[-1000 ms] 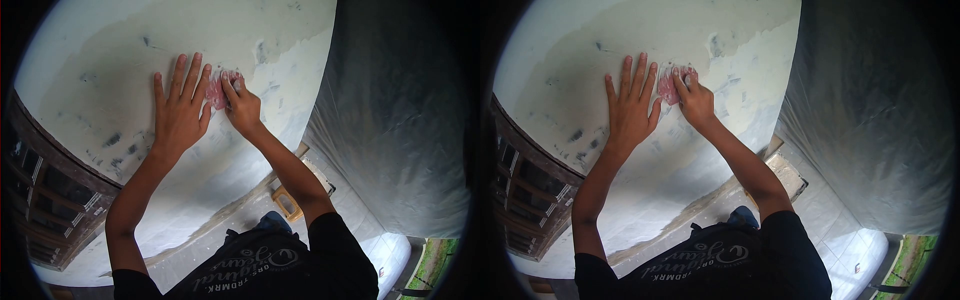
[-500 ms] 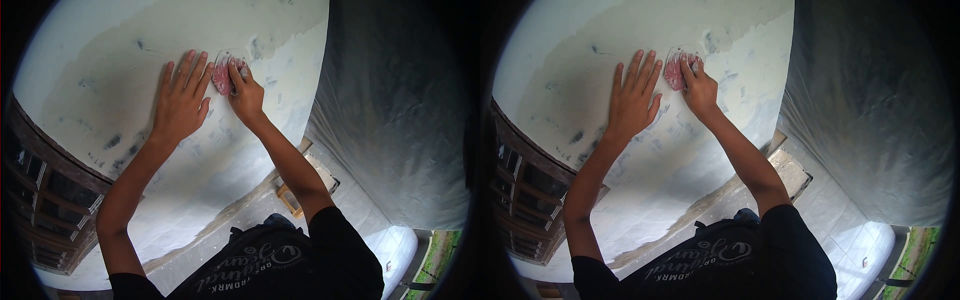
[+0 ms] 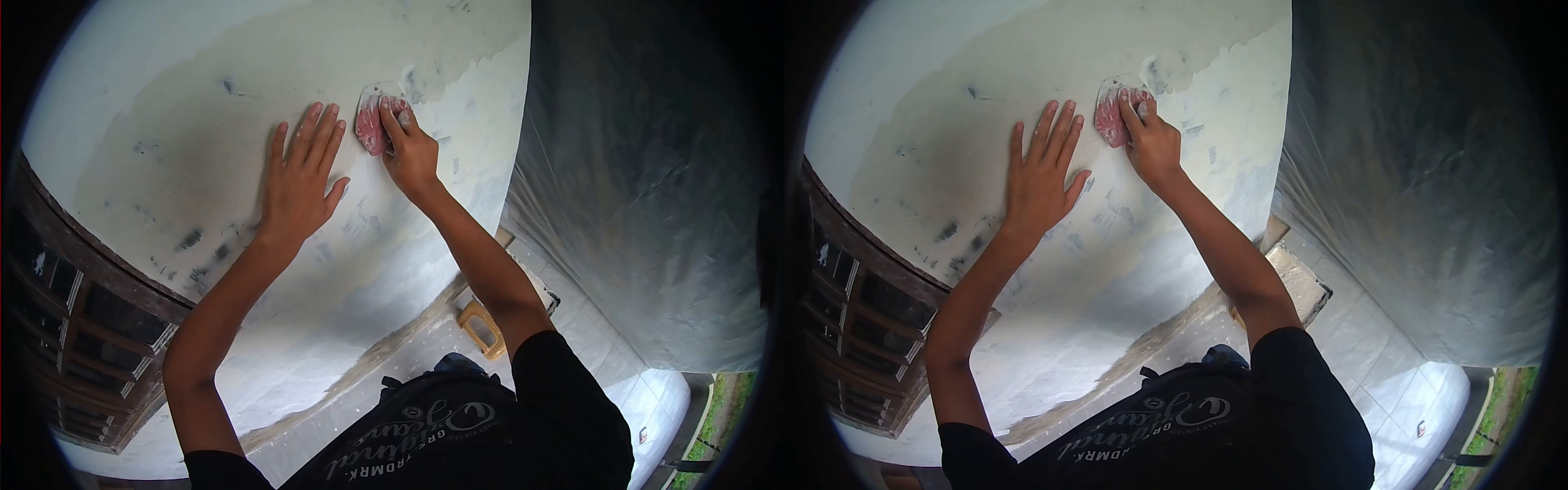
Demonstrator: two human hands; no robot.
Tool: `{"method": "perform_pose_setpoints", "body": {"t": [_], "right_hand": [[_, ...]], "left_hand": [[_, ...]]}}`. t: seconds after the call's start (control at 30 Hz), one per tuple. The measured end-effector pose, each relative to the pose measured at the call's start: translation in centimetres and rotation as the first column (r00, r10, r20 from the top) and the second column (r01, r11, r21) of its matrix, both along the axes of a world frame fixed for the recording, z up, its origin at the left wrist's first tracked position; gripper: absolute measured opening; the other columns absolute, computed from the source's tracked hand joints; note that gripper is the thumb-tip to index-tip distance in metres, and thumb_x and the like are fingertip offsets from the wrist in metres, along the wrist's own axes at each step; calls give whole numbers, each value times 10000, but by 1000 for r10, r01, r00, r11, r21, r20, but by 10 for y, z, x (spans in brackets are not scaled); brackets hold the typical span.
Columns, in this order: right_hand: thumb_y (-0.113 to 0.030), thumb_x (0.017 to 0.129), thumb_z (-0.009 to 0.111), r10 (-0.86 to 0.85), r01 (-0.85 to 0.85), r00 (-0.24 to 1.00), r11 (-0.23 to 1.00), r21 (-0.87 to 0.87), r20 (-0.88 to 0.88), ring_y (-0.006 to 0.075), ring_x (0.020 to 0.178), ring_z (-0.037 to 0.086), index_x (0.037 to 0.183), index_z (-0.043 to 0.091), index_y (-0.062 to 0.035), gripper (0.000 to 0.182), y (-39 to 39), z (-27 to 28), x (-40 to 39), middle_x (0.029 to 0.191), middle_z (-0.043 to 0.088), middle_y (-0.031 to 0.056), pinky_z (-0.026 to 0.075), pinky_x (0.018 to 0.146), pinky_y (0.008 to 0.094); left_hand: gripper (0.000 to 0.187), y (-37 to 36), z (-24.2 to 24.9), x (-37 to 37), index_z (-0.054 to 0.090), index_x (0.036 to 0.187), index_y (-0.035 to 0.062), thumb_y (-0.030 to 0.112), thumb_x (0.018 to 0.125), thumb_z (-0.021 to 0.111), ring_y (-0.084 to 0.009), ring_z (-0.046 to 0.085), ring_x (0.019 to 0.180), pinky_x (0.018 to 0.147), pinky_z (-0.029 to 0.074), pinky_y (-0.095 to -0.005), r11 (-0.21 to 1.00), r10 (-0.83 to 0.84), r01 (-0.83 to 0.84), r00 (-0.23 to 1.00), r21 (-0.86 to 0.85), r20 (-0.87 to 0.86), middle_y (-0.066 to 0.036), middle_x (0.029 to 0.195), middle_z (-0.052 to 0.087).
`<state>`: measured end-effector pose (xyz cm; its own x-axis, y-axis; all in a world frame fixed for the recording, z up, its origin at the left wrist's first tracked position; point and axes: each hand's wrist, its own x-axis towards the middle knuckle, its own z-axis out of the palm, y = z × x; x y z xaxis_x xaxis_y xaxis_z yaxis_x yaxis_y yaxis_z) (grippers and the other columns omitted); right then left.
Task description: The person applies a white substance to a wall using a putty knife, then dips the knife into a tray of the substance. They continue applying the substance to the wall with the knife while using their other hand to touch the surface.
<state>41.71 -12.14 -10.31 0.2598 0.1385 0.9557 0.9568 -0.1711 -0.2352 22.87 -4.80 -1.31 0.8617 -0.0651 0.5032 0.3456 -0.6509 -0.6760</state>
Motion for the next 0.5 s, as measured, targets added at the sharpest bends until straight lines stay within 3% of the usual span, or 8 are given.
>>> {"method": "perform_pose_setpoints", "body": {"t": [0.2, 0.27, 0.4, 0.43, 0.5], "right_hand": [[10, 548, 760, 1, -7, 999, 991, -132, -42, 305, 674, 653, 1313, 562, -134, 803, -11, -80, -20, 1140, 584, 214, 548, 597, 372], [9, 542, 762, 56, -78, 992, 976, -203, -112, 303, 681, 658, 1312, 567, -131, 807, -22, -94, -30, 1155, 586, 230, 552, 600, 367], [4, 545, 765, 49, -48, 998, 999, 4, -31, 302, 670, 653, 1311, 573, -138, 803, -20, -46, -13, 1147, 591, 251, 550, 594, 358], [11, 562, 755, 48, -48, 996, 999, -4, -75, 300, 664, 648, 1308, 576, -143, 782, -23, -18, -14, 1156, 589, 246, 546, 592, 357], [17, 582, 737, -49, 49, 999, 999, -1, -7, 295, 655, 642, 1306, 575, -141, 759, -11, 7, 0, 1154, 589, 222, 542, 585, 359]], "left_hand": [[699, 6, -6, 2, 331, 1497, 135, 518, 927, 467, -222, 138, 1481, 1172, 100, -535, 1000, 16, -16, 1000, 8, -12, -44, 1597, 203], [701, 8, -8, 3, 332, 1496, 130, 514, 927, 472, -222, 144, 1480, 1167, 108, -542, 1000, -5, 5, 1000, -1, -14, -41, 1596, 207], [705, 2, -5, 4, 300, 1514, 178, 569, 938, 408, -196, 128, 1481, 1187, 63, -518, 996, 60, -58, 998, 63, -19, -4, 1603, 180], [705, 1, -4, 4, 319, 1503, 150, 540, 930, 447, -208, 140, 1479, 1172, 96, -537, 1000, 6, -6, 1000, 22, -7, -18, 1599, 196], [705, 1, -4, 4, 338, 1492, 122, 511, 923, 485, -219, 153, 1478, 1157, 130, -556, 999, -45, 45, 999, -16, 2, -33, 1595, 212]]}}
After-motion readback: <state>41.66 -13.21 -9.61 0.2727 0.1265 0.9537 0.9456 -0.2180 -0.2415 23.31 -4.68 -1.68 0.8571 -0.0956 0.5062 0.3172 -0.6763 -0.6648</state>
